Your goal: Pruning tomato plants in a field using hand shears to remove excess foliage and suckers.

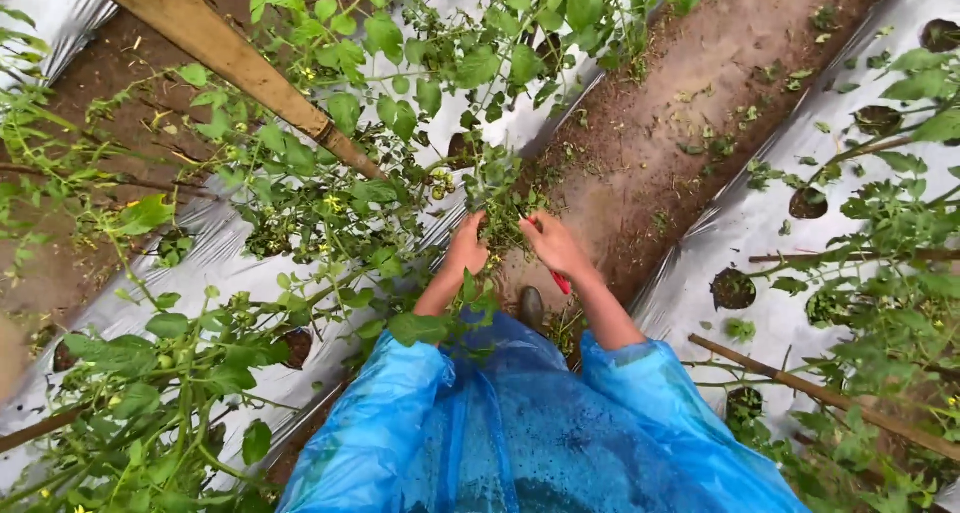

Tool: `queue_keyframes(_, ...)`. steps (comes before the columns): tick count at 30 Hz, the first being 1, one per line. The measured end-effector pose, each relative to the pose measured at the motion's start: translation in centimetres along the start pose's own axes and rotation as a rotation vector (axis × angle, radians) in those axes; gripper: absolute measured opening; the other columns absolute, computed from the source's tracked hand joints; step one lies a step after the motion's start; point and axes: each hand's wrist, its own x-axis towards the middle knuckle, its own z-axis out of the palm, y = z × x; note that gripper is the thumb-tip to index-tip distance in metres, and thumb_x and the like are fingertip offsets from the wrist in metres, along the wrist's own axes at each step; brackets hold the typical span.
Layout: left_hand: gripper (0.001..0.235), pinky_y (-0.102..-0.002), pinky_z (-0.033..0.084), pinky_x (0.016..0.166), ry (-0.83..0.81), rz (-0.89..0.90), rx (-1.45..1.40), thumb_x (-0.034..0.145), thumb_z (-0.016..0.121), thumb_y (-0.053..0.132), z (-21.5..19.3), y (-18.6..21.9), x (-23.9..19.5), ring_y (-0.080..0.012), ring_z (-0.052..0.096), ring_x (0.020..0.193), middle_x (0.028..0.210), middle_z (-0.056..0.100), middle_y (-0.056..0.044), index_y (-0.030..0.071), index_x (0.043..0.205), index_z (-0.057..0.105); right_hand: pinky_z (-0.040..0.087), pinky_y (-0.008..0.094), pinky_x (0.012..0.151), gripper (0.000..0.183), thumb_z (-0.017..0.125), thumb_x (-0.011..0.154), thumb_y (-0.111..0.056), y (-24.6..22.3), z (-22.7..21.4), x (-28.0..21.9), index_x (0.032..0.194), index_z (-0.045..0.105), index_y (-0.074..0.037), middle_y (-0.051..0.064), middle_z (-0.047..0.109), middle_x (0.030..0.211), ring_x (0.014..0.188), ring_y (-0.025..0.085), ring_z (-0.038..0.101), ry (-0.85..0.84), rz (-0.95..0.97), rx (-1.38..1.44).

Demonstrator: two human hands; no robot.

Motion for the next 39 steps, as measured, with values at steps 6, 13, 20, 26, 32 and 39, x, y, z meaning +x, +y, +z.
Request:
queue_keyframes(6, 0.059, -0.069, 0.046, 0.111, 0.028, 0.001, 0.009, 0.104, 0.046, -0.007, 0.3, 0.1, -0.7, -0.0531, 0.042, 0.142, 0.157, 0.036, -0.031, -0.001, 0.161, 0.029, 0.054, 0.031, 0.044, 0.04, 0.046, 0.108, -0.034, 0.7, 1.7, 1.9, 0.115, 0.061, 0.002, 0.006, 0.053, 0.072, 0.057, 0.015, 0.059, -0.101, 0.185, 0.294)
queue_keyframes(13, 0.058, -0.07, 0.049, 0.107, 0.031, 0.07, 0.023, 0.103, 0.047, -0.012, 1.3, -1.3, -0.8, -0.0562, 0.045, 0.138, 0.152, 0.039, -0.032, -0.003, 0.159, 0.035, 0.047, 0.027, 0.042, 0.037, 0.045, 0.102, -0.042, -2.4, 3.2, 0.6, 0.098, 0.059, -0.008, 0.002, 0.05, 0.068, 0.054, 0.012, 0.054, -0.077, 0.366, 0.54)
queue_keyframes(20, 0.06, -0.073, 0.049, 0.104, 0.062, 0.058, -0.014, 0.104, 0.045, -0.01, 1.0, -1.2, -1.1, -0.0628, 0.043, 0.137, 0.155, 0.031, -0.038, 0.003, 0.162, 0.034, 0.043, 0.024, 0.045, 0.042, 0.041, 0.101, -0.05, -4.3, 3.6, -0.9, 0.094, 0.053, -0.01, -0.003, 0.041, 0.066, 0.054, 0.008, 0.046, -0.127, 0.453, 0.545)
queue_keyframes(26, 0.063, -0.067, 0.052, 0.106, 0.076, 0.046, 0.019, 0.102, 0.048, -0.01, 1.8, -1.7, -0.4, -0.0584, 0.048, 0.136, 0.154, 0.034, -0.034, 0.006, 0.161, 0.039, 0.052, 0.028, 0.046, 0.046, 0.045, 0.102, -0.051, -2.6, 5.2, 0.6, 0.096, 0.057, -0.007, 0.001, 0.049, 0.067, 0.055, 0.013, 0.056, -0.107, 0.431, 0.58)
queue_keyframes(32, 0.06, -0.064, 0.056, 0.102, 0.081, 0.092, 0.036, 0.098, 0.05, -0.012, 3.4, -3.4, 0.4, -0.0566, 0.053, 0.13, 0.149, 0.041, -0.03, 0.0, 0.157, 0.044, 0.048, 0.024, 0.045, 0.056, 0.042, 0.102, -0.058, -3.5, 4.4, 0.6, 0.094, 0.059, -0.005, 0.001, 0.047, 0.066, 0.053, 0.01, 0.051, -0.056, 0.418, 0.608)
queue_keyframes(39, 0.06, -0.063, 0.056, 0.104, 0.087, 0.122, 0.046, 0.097, 0.05, -0.014, 3.3, -2.1, -0.7, -0.0553, 0.054, 0.129, 0.147, 0.043, -0.027, -0.002, 0.156, 0.045, 0.043, 0.022, 0.04, 0.056, 0.04, 0.103, -0.057, -3.6, 4.0, 1.1, 0.083, 0.057, -0.007, -0.001, 0.044, 0.061, 0.047, 0.008, 0.047, -0.061, 0.428, 0.67)
